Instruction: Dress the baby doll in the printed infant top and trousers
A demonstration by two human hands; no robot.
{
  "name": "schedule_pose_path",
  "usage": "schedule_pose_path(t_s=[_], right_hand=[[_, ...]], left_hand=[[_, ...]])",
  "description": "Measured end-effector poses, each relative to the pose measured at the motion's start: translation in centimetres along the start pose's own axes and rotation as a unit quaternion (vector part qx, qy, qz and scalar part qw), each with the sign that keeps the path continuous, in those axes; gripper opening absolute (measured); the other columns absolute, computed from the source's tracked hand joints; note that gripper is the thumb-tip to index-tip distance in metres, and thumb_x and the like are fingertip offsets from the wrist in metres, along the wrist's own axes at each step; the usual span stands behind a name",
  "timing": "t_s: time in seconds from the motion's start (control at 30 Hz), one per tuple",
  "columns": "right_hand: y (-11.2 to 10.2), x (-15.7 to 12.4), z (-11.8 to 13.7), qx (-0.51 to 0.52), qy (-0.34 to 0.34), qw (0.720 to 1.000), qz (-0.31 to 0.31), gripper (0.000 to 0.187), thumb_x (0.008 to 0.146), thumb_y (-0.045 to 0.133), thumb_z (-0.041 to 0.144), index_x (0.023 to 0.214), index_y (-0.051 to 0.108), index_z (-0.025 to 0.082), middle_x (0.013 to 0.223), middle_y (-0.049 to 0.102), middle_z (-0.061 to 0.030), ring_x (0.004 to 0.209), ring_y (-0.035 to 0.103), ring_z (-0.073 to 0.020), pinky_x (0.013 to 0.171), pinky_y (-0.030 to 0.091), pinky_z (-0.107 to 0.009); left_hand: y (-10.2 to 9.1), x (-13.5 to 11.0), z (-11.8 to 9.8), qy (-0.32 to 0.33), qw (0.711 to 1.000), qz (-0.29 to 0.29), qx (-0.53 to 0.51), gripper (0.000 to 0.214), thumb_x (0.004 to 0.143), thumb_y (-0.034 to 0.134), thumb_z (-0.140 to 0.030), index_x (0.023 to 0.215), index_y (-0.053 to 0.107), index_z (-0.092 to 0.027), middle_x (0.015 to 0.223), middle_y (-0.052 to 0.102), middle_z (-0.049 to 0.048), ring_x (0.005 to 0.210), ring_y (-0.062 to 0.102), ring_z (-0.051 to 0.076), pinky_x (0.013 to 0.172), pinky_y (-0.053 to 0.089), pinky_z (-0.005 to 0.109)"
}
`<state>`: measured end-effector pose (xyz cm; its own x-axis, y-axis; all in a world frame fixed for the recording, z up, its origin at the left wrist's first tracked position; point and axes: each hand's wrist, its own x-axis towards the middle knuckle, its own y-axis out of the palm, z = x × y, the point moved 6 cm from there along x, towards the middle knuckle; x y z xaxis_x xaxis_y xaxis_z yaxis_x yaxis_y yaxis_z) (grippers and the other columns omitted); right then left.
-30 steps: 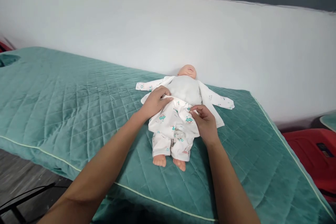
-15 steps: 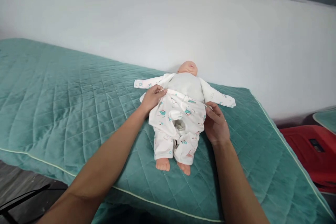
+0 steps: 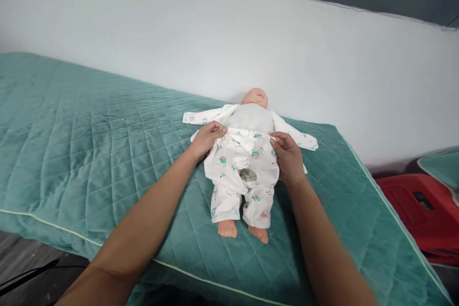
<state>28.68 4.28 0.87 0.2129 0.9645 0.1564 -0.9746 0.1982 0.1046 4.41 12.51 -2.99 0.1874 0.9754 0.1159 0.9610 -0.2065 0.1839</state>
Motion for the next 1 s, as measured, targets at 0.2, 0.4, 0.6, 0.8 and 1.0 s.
schedule_pose_path(t_s=[0.2,0.4,0.6,0.8,1.0], right_hand=[[-0.7,-0.5,-1.6,0.030,0.022,0.999,0.003,0.029,0.072,0.082,0.036,0.096,0.068,0.028,0.073,0.064,0.0061,0.058,0.052,-0.0119,0.056,0.043,-0.026],[-1.5,-0.6,-1.3,0.032,0.046,0.997,0.048,0.031,0.073,0.083,0.032,0.101,0.070,0.027,0.082,0.069,0.0033,0.063,0.057,-0.0117,0.057,0.045,-0.025],[-2.4,-0.9,-0.8,-0.008,0.040,0.997,0.063,0.032,0.071,0.083,0.025,0.102,0.071,0.026,0.092,0.068,0.0028,0.071,0.058,-0.0101,0.061,0.046,-0.022],[-2.4,-1.2,-0.8,-0.087,0.075,0.991,0.072,0.030,0.070,0.078,0.022,0.096,0.062,0.025,0.077,0.064,0.0055,0.062,0.053,-0.0102,0.054,0.039,-0.021],[-2.4,-1.3,-1.2,-0.186,0.087,0.977,0.066,0.022,0.069,0.072,0.026,0.085,0.056,0.023,0.069,0.061,0.0058,0.056,0.048,-0.0104,0.051,0.035,-0.023]], left_hand=[[0.2,-0.3,-0.1,-0.039,0.999,0.017,-0.003,0.031,0.069,0.083,-0.044,0.074,0.065,-0.019,0.068,0.059,-0.0016,0.059,0.049,0.011,0.055,0.034,0.023],[0.1,-1.1,-1.4,-0.067,0.993,0.079,0.058,0.021,0.075,0.076,-0.040,0.079,0.070,-0.020,0.065,0.058,-0.0003,0.054,0.043,0.011,0.047,0.028,0.023],[0.4,-2.0,-2.5,-0.097,0.977,0.171,0.086,0.019,0.066,0.069,-0.017,0.084,0.068,-0.021,0.077,0.062,-0.0008,0.062,0.050,0.011,0.049,0.031,0.021],[0.6,-2.2,-2.6,-0.071,0.967,0.210,0.125,0.019,0.062,0.065,-0.012,0.079,0.063,-0.019,0.077,0.060,-0.0013,0.067,0.052,0.012,0.057,0.037,0.022],[0.7,-1.9,-2.3,-0.075,0.972,0.130,0.179,0.013,0.066,0.062,-0.016,0.073,0.052,-0.021,0.063,0.050,-0.0047,0.054,0.042,0.011,0.050,0.028,0.024]])
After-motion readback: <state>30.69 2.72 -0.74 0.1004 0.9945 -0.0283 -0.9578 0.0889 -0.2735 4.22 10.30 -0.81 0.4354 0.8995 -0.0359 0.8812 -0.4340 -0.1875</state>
